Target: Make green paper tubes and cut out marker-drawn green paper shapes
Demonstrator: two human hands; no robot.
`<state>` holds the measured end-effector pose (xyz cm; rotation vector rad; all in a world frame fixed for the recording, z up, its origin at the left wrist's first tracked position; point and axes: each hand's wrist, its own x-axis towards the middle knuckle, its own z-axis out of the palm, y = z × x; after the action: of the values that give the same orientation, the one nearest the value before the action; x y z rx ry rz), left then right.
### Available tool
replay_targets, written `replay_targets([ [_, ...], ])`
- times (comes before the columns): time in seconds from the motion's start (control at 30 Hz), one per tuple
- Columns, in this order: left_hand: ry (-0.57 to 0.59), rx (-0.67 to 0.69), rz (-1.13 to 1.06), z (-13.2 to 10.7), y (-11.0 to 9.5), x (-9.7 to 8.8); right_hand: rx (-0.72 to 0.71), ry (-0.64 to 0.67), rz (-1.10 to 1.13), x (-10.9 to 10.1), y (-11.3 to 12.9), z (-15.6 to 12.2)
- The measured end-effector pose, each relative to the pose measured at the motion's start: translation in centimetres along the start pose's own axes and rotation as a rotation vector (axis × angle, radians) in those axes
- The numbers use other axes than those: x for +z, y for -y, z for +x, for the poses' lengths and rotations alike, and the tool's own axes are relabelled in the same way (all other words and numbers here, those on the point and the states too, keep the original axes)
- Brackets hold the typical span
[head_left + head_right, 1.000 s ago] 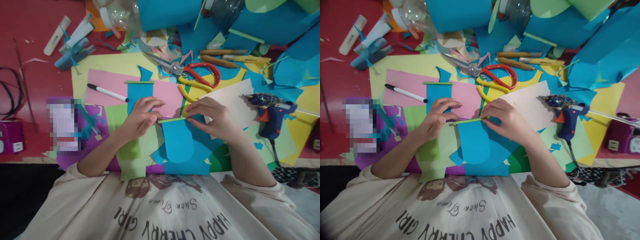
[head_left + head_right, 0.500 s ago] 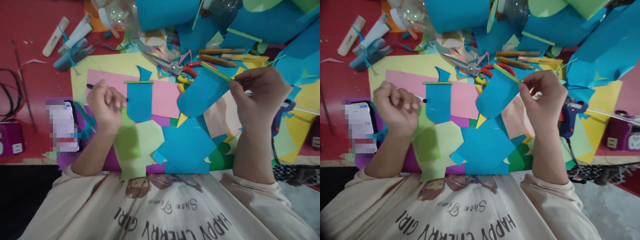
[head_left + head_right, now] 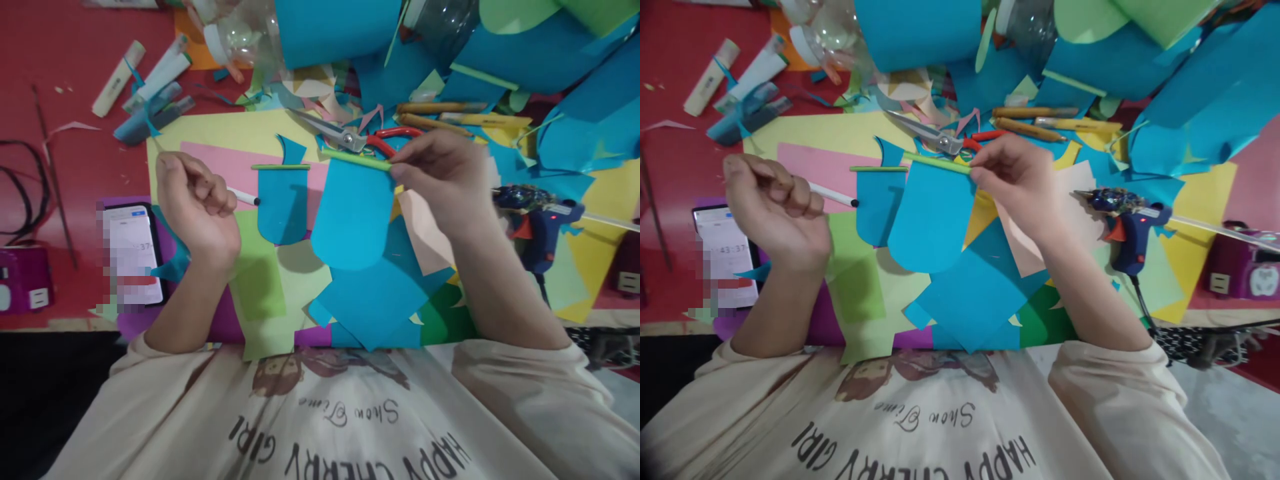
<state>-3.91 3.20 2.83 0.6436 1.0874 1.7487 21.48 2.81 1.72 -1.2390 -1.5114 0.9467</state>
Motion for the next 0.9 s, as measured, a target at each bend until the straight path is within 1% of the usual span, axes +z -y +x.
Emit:
replay_targets([
  [0.03, 0.003, 0.014, -0.001, 0.0, 0.1, -0.1, 0.019, 0.049, -0.017, 0.9, -0.2, 0.1],
  [0.1, 0.028, 0.034, 0.009, 0.0, 0.3, -0.3, 0.011, 0.120, -0.107, 2.7, -0.7, 0.3],
  [0.2, 0.066, 0.056, 0.031, -0.2, 0.5, -0.5, -0.034, 0.181, -0.268, 5.2, -1.1, 0.4],
  [0.27, 0.084, 0.051, 0.053, -0.4, 0.8, -0.6, -0.087, 0.206, -0.395, 6.3, -1.1, 0.6],
  [0.33, 0.120, 0.061, 0.083, -0.5, 1.1, -0.8, -0.142, 0.243, -0.546, 6.8, -1.0, 0.8],
  [0.4, 0.188, 0.101, 0.127, -0.6, 1.6, -1.0, -0.178, 0.271, -0.670, 6.7, -0.7, 1.0],
  [0.47, 0.261, 0.151, 0.199, -0.9, 2.1, -1.2, -0.197, 0.281, -0.726, 5.9, -0.4, 1.0],
  [0.53, 0.294, 0.154, 0.283, -1.2, 2.5, -1.4, -0.212, 0.268, -0.728, 4.8, -0.1, 0.5],
  [0.6, 0.318, 0.136, 0.320, -1.5, 2.6, -1.6, -0.245, 0.254, -0.706, 3.5, 0.2, -0.4],
  [0.67, 0.377, 0.105, 0.324, -1.7, 2.6, -1.6, -0.295, 0.284, -0.666, 2.8, 0.3, -1.8],
  [0.7, 0.431, 0.089, 0.333, -1.7, 2.5, -1.7, -0.325, 0.316, -0.648, 2.6, 0.2, -2.5],
  [0.77, 0.587, 0.060, 0.427, -1.8, 2.2, -1.7, -0.345, 0.364, -0.653, 2.9, 0.0, -4.0],
  [0.83, 0.763, 0.045, 0.636, -1.9, 1.8, -1.6, -0.321, 0.356, -0.690, 3.4, -0.4, -5.0],
  [0.9, 0.836, 0.057, 0.832, -2.1, 1.2, -1.5, -0.295, 0.309, -0.725, 3.9, -0.7, -5.5],
])
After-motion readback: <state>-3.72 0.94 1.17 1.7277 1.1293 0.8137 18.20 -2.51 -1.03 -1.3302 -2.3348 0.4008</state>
